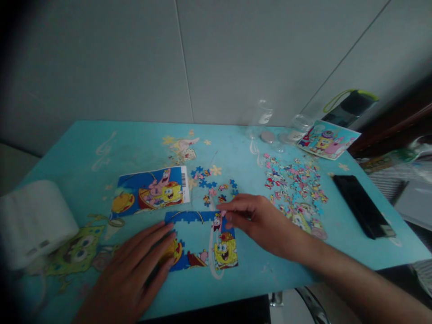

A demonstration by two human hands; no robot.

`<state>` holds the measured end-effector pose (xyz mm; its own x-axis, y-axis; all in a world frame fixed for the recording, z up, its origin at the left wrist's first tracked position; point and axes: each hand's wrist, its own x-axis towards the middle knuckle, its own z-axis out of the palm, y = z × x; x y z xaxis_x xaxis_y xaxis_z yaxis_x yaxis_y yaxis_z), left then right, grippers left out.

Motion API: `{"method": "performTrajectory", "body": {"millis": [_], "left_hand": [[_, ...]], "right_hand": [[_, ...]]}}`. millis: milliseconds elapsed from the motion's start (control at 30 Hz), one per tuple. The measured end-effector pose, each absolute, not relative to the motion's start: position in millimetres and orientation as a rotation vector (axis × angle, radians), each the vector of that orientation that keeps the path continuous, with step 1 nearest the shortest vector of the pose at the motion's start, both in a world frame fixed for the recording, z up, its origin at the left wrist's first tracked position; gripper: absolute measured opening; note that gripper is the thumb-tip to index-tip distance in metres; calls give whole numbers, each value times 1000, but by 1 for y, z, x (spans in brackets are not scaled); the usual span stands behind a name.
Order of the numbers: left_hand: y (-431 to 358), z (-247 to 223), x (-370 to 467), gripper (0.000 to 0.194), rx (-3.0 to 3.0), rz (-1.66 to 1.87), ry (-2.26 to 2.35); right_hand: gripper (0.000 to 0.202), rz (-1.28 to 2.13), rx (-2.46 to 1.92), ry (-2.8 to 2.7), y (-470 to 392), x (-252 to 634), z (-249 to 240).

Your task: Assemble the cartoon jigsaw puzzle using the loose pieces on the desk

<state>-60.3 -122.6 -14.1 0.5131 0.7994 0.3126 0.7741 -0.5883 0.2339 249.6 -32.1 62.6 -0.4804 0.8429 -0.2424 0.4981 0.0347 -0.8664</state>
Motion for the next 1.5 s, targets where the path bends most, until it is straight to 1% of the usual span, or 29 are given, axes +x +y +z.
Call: {"method": "performTrajectory", "body": {"millis": [100,233,367,567,733,1033,1333,1500], "left_hand": [[-123,-15,-61,45,2681,605,1382],[-122,-16,-60,45,2681,624,1388],[-123,-15,-59,44,2681,602,1403],[-122,-12,-58,39,2671,588,1396],[-121,-11,-58,41,2665,599,1410],[-123,-11,-59,42,2649,595,1418],[-122,-9,-59,42,2665,594,1396],[-122,-10,-59,43,2635,605,1401]], "right_hand": [[21,1605,-1387,-1780,-45,245,61],[13,1630,-1489,-1636,-46,247,58],[14,1656,-1524,-1648,-48,249,57],[15,1375,-1576,-1982,-54,242,60],[12,1387,-1592,-2006,-55,235,52],[14,1251,-1548,-2152,-58,236,41],[8,934,-1413,-2303,-62,231,37],[11,744,-1352,-2407,-65,233,35]]}}
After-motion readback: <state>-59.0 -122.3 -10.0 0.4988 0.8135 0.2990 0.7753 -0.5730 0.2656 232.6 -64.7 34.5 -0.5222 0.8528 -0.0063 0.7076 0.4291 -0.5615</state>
